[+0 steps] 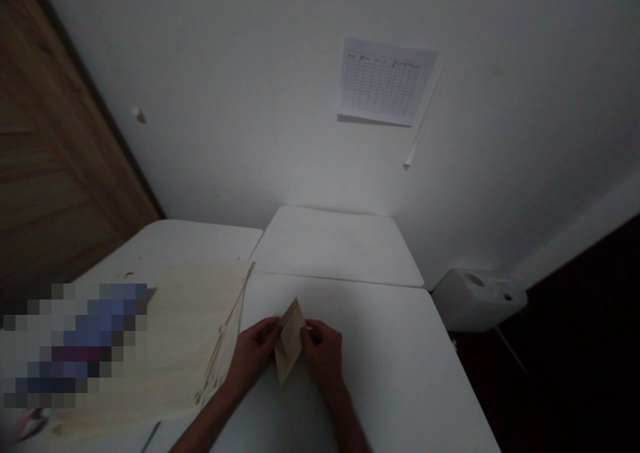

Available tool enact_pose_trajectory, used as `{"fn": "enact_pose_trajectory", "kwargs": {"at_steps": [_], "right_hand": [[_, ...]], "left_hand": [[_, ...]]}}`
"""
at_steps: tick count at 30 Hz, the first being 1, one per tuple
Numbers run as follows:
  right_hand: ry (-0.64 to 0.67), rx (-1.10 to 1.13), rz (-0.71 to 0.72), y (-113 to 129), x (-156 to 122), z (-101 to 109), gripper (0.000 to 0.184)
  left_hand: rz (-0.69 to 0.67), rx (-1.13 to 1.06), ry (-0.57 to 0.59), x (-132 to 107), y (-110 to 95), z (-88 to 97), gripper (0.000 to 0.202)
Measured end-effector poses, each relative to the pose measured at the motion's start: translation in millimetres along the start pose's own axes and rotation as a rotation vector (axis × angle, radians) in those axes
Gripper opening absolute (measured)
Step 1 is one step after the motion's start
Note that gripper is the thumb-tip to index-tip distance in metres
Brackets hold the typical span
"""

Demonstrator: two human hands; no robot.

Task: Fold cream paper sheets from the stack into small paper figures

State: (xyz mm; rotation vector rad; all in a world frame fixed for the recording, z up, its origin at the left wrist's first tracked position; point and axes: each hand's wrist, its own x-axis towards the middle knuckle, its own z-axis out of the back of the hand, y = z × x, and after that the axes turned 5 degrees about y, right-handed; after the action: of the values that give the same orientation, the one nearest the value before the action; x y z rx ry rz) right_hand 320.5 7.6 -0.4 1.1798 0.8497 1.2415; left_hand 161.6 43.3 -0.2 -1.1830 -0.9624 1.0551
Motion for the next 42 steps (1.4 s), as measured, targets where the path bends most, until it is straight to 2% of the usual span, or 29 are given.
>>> {"fn": "enact_pose_trajectory", "kwargs": {"at_steps": [6,9,14,25,29,35,42], "right_hand": [[0.059,0.056,0.031,3,-2,3,0.026],[0.063,0.054,0.036,3,-3,3,0.026],[0.081,0.076,0.029,-2,-2,2,0.026],[0.075,0.068,0.046,0,-2,3,0.022],[0.083,0.076,0.032,-1,-2,3,0.024],[0.025,0.01,0.024,1,-2,2,0.024],[0.047,0.018,0.048,6,-3,2,0.019]], "left_hand": [[-0.068,0.109,0.106,-2,-6,-1.2,0.034],[-0.057,0.15,0.149,-3,-9,-1.5,0.031],[-0.048,0.199,0.131,-3,-10,0.2,0.028],[-0.008,0.145,0.102,-3,-7,-0.3,0.026],[-0.025,0.168,0.099,-3,-6,0.0,0.025],[-0.058,0.165,0.13,-2,-1,-0.3,0.028],[-0.074,0.203,0.121,-3,-4,-0.3,0.028]]}}
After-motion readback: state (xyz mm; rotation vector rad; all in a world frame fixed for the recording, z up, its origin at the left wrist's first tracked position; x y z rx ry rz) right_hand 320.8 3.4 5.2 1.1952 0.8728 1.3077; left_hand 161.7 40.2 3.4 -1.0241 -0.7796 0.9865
